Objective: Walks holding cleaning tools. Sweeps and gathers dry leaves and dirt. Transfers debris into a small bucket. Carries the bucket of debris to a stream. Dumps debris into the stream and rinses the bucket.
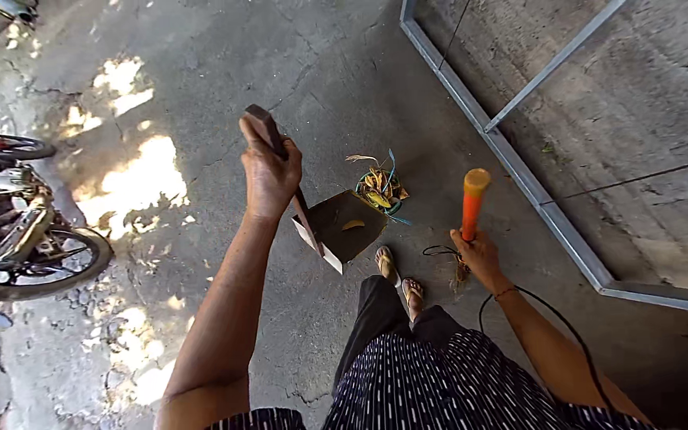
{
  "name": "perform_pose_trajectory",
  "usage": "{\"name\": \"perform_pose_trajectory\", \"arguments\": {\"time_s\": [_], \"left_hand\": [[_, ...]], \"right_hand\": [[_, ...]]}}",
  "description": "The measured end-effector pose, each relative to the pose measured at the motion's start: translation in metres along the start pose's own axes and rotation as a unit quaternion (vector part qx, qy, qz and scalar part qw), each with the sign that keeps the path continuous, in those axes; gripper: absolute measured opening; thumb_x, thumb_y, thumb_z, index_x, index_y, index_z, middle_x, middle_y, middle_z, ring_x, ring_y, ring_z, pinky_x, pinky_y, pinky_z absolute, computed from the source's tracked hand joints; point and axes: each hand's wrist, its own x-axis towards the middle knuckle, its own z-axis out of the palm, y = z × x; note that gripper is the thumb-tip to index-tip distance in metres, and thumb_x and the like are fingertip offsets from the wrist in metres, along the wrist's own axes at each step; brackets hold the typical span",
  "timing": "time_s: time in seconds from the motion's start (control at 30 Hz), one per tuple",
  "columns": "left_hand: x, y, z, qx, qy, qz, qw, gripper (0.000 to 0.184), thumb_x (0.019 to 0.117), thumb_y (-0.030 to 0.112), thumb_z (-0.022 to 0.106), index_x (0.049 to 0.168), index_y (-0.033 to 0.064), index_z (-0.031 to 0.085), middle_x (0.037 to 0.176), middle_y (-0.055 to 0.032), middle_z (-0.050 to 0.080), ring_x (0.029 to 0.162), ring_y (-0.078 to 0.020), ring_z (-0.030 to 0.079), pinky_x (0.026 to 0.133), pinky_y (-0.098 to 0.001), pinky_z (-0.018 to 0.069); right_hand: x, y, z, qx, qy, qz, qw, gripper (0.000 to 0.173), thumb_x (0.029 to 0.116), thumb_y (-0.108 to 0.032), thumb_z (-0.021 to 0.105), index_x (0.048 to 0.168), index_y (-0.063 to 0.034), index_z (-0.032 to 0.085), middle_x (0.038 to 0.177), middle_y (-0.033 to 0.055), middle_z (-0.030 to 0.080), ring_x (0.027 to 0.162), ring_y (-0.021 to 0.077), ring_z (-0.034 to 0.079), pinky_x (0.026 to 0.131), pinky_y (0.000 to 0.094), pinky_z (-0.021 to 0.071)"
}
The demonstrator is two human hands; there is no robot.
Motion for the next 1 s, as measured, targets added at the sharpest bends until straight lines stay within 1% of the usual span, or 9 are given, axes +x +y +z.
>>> {"name": "perform_pose_trajectory", "arguments": {"time_s": [0.1,0.27,0.43,0.57,0.67,0.77,0.87,0.93,1.0], "left_hand": [[0.026,-0.001,0.042,0.008,-0.047,-0.021,0.999,0.051,0.0951,0.01,0.057,0.137,-0.0136,0.038,0.089,-0.0176,0.068,0.071,-0.0231,0.069,0.067,-0.0406,0.0572],[0.064,-0.001,0.107,0.039,-0.142,-0.031,0.989,0.049,0.0969,0.012,0.056,0.137,-0.01,0.039,0.085,-0.0204,0.066,0.08,-0.0347,0.069,0.074,-0.05,0.0545],[0.089,0.024,0.131,0.048,-0.183,-0.031,0.981,0.052,0.0961,0.009,0.059,0.14,-0.0079,0.038,0.093,-0.0245,0.068,0.088,-0.0406,0.07,0.078,-0.0546,0.0548],[0.108,0.03,0.151,0.057,-0.237,-0.013,0.97,0.053,0.0959,0.008,0.059,0.141,-0.0068,0.035,0.093,-0.0244,0.068,0.088,-0.042,0.071,0.079,-0.0563,0.0555],[0.118,0.039,0.15,0.067,-0.25,-0.012,0.966,0.053,0.096,0.007,0.059,0.141,-0.0074,0.036,0.095,-0.0259,0.068,0.09,-0.044,0.07,0.08,-0.0577,0.0549],[0.128,0.041,0.143,0.089,-0.249,-0.038,0.964,0.055,0.0959,0.006,0.058,0.143,-0.0085,0.034,0.095,-0.0271,0.067,0.091,-0.0445,0.07,0.081,-0.058,0.0541],[0.13,0.047,0.131,0.111,-0.227,-0.055,0.966,0.054,0.0953,0.007,0.059,0.141,-0.0093,0.036,0.091,-0.0271,0.066,0.087,-0.045,0.069,0.078,-0.0593,0.0534],[0.125,0.045,0.115,0.124,-0.203,-0.075,0.968,0.053,0.0958,0.01,0.058,0.14,-0.01,0.038,0.088,-0.0259,0.066,0.083,-0.0427,0.069,0.075,-0.0581,0.0536],[0.117,0.034,0.091,0.12,-0.171,-0.095,0.973,0.05,0.0958,0.01,0.057,0.138,-0.009,0.039,0.089,-0.0232,0.066,0.079,-0.0368,0.069,0.073,-0.0542,0.054]], "right_hand": [[0.01,-0.002,-0.005,-0.025,0.021,-0.001,0.999,0.035,0.1012,-0.028,0.055,0.088,0.0033,0.065,0.069,0.0125,0.057,0.066,0.0254,0.057,0.064,0.0475,0.044],[0.029,-0.019,-0.021,-0.057,0.035,0.023,0.997,0.036,0.1015,-0.026,0.055,0.09,0.0056,0.066,0.074,0.0169,0.06,0.072,0.0303,0.06,0.068,0.0506,0.046],[0.049,-0.026,-0.033,-0.05,0.06,0.025,0.997,0.032,0.1,-0.024,0.058,0.089,0.0049,0.066,0.071,0.015,0.06,0.068,0.0267,0.06,0.066,0.0481,0.0461],[0.068,-0.031,-0.039,-0.065,0.042,0.037,0.996,0.033,0.1,-0.025,0.057,0.09,0.0047,0.067,0.074,0.0174,0.062,0.072,0.0315,0.063,0.068,0.0521,0.0469],[0.085,-0.028,-0.043,-0.073,0.032,0.029,0.996,0.036,0.0999,-0.027,0.055,0.09,0.0052,0.067,0.074,0.0188,0.063,0.073,0.0337,0.064,0.069,0.054,0.0468],[0.107,-0.024,-0.05,-0.072,-0.013,0.019,0.997,0.037,0.1004,-0.027,0.054,0.092,0.0057,0.068,0.077,0.0199,0.064,0.076,0.0347,0.064,0.071,0.055,0.0475],[0.129,-0.034,-0.061,-0.078,-0.056,0.023,0.995,0.037,0.1017,-0.027,0.055,0.095,0.0069,0.068,0.082,0.0219,0.066,0.082,0.0364,0.065,0.075,0.0556,0.048],[0.14,-0.04,-0.066,-0.088,-0.09,0.037,0.991,0.036,0.1025,-0.027,0.056,0.097,0.0075,0.068,0.085,0.0232,0.066,0.086,0.0368,0.065,0.078,0.0559,0.0478],[0.154,-0.041,-0.065,-0.092,-0.108,0.031,0.989,0.036,0.1026,-0.026,0.056,0.093,0.0066,0.067,0.083,0.0211,0.064,0.083,0.0344,0.064,0.076,0.0543,0.047]]}}
